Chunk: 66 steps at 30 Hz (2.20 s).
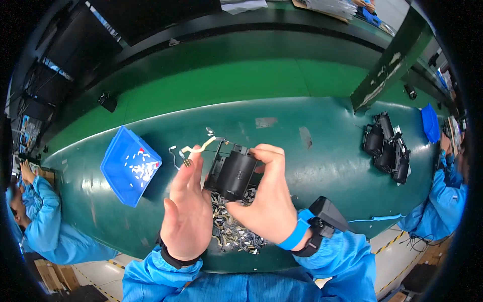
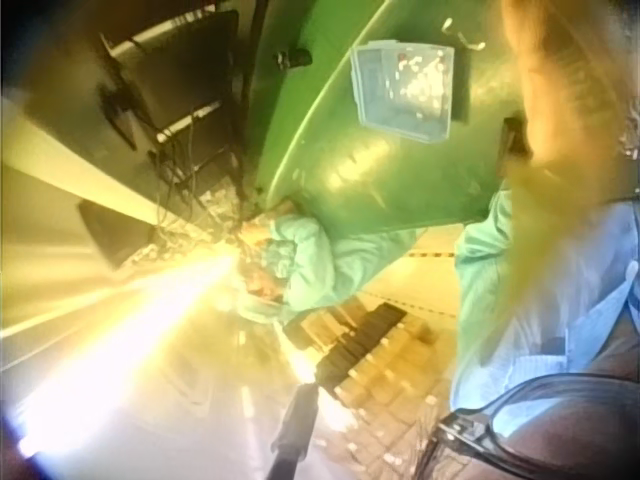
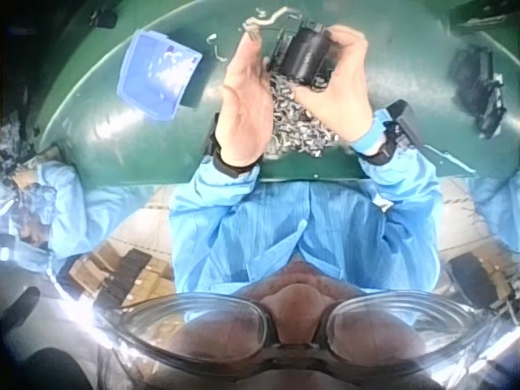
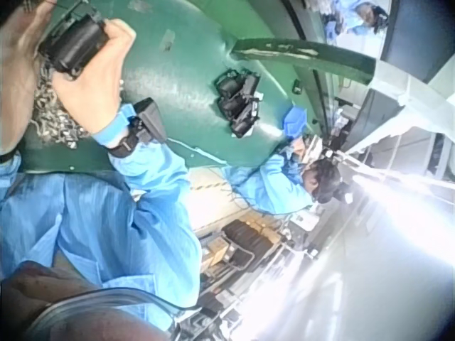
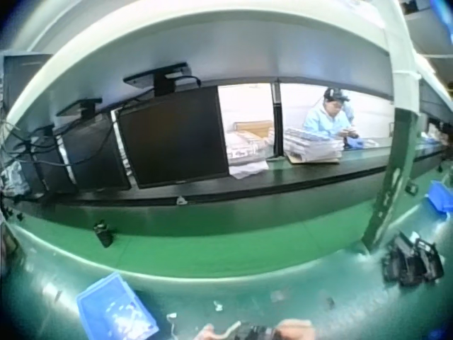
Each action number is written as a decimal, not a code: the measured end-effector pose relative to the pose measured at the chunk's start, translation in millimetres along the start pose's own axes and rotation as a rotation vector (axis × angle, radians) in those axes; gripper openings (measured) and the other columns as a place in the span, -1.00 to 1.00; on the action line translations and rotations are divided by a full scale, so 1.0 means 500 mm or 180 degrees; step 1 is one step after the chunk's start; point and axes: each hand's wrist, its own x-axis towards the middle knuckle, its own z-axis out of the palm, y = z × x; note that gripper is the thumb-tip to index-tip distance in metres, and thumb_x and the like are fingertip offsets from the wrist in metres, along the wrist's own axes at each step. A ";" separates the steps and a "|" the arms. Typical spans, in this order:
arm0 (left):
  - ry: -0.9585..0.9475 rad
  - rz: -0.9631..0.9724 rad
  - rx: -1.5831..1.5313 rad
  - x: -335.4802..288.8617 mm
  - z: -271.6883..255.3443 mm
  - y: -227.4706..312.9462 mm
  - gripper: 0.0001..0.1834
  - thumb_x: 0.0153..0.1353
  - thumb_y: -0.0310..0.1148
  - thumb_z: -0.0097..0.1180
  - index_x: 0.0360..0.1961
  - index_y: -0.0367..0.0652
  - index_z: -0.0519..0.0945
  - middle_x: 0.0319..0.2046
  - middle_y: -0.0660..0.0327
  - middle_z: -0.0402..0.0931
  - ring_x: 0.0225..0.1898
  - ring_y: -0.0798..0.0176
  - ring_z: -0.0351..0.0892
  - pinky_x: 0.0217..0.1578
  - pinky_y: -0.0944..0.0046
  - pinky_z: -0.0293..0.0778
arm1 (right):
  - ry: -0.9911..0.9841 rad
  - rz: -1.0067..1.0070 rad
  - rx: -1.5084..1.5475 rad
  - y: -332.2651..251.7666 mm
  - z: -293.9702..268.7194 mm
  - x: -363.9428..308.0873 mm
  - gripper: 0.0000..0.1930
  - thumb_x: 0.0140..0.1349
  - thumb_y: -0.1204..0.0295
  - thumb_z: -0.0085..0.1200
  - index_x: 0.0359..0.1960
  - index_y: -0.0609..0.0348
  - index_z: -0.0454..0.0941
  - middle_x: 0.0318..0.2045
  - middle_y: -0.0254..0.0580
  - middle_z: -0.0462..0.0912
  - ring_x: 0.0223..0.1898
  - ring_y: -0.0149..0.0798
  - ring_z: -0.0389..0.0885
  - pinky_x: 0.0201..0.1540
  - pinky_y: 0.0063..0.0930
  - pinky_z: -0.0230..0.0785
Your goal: Manually assemble wires and small components into a plastic electronic housing.
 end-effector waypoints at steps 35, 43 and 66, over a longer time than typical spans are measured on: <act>-0.0004 -0.0092 0.1894 -0.019 0.008 -0.020 -0.17 0.34 0.35 -0.43 0.21 -0.10 0.50 0.45 -0.07 -0.24 0.48 -0.13 -0.27 0.37 -0.24 -0.34 | 0.0360 -0.0054 -0.0327 0.006 -0.012 -0.004 -0.22 -0.28 0.43 0.44 0.02 0.27 0.24 -0.05 0.09 0.35 0.00 0.09 0.38 0.01 -0.13 0.26; 0.0302 0.0310 0.1359 -0.013 0.003 -0.019 -0.35 0.44 0.16 -0.41 0.13 -0.12 0.49 0.42 0.03 0.02 0.43 0.07 -0.05 0.37 0.05 -0.17 | 0.0091 -0.0174 -0.0141 0.009 -0.014 0.003 -0.20 -0.31 0.56 0.36 0.10 0.27 0.26 0.02 0.12 0.34 0.08 0.17 0.35 0.14 -0.10 0.25; 0.0720 0.0284 0.2231 -0.008 -0.003 -0.005 -0.42 0.43 0.06 -0.24 -0.05 -0.24 0.63 0.32 -0.06 0.10 0.37 0.00 0.02 0.34 -0.05 -0.09 | -0.0464 -0.0434 0.0477 0.017 -0.014 0.000 -0.18 -0.27 0.59 0.37 0.10 0.25 0.18 0.04 0.11 0.27 0.07 0.06 0.37 0.12 -0.20 0.32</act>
